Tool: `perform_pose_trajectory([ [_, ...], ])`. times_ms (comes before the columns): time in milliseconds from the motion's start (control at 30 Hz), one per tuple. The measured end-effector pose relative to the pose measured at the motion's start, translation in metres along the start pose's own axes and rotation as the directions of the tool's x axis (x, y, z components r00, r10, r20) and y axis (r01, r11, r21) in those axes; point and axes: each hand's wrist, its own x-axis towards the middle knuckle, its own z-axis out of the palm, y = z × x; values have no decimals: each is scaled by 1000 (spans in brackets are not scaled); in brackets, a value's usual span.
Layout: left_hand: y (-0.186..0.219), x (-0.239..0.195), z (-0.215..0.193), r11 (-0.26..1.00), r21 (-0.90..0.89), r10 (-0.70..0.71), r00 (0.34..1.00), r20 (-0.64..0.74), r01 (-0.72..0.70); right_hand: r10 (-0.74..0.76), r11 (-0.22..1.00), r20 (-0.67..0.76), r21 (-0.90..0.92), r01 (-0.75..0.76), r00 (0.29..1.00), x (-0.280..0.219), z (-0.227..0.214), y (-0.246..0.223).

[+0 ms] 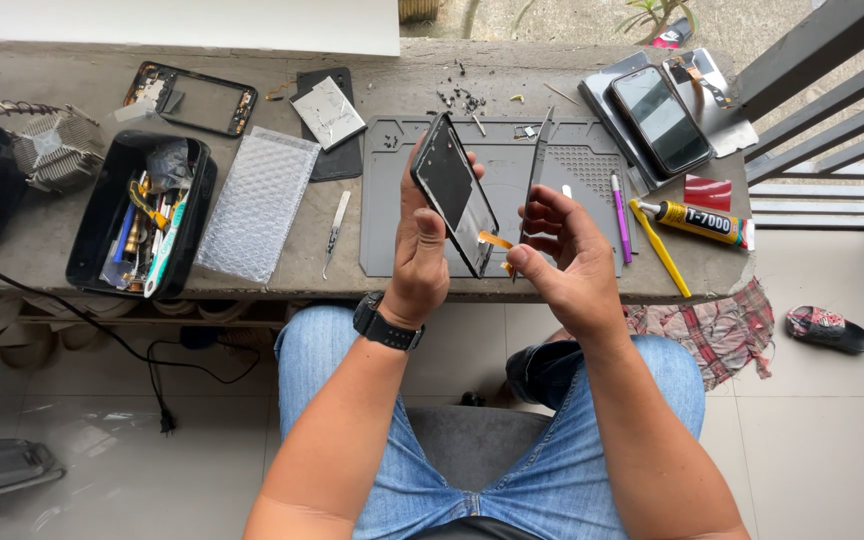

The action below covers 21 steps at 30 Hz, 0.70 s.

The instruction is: The person cleans the edges of a smartphone screen with a purple tool, then aligns and attaches the screen to the phone body. They press the edges to secure the screen and later use tweezers to adjust internal components inside the phone chassis.

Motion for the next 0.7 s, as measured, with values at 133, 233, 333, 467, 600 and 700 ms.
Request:
perform_pose_trajectory([
  [133,-29,-3,-16,990,-122,-77,997,-6,76,7,999,6,31,-8,1000,-2,0,-1],
  [233,-17,1,-16,976,-131,-176,984,-2,175,9,998,-11,68,-9,1000,-2,0,-5],
  [333,-17,1,-13,933,-198,-310,951,-12,301,15,996,-15,86,-13,1000,-3,0,-9],
  [467,-47,-7,-17,841,-310,-481,875,-53,444,67,997,-38,45,-66,997,-2,3,-15],
  [600,-26,-1,-11,771,-328,-582,813,-16,545,98,995,-67,30,-96,993,-2,-1,-12],
  [700,-17,4,-9,740,-320,-621,784,16,592,104,994,-77,28,-102,992,-1,-3,-9],
])
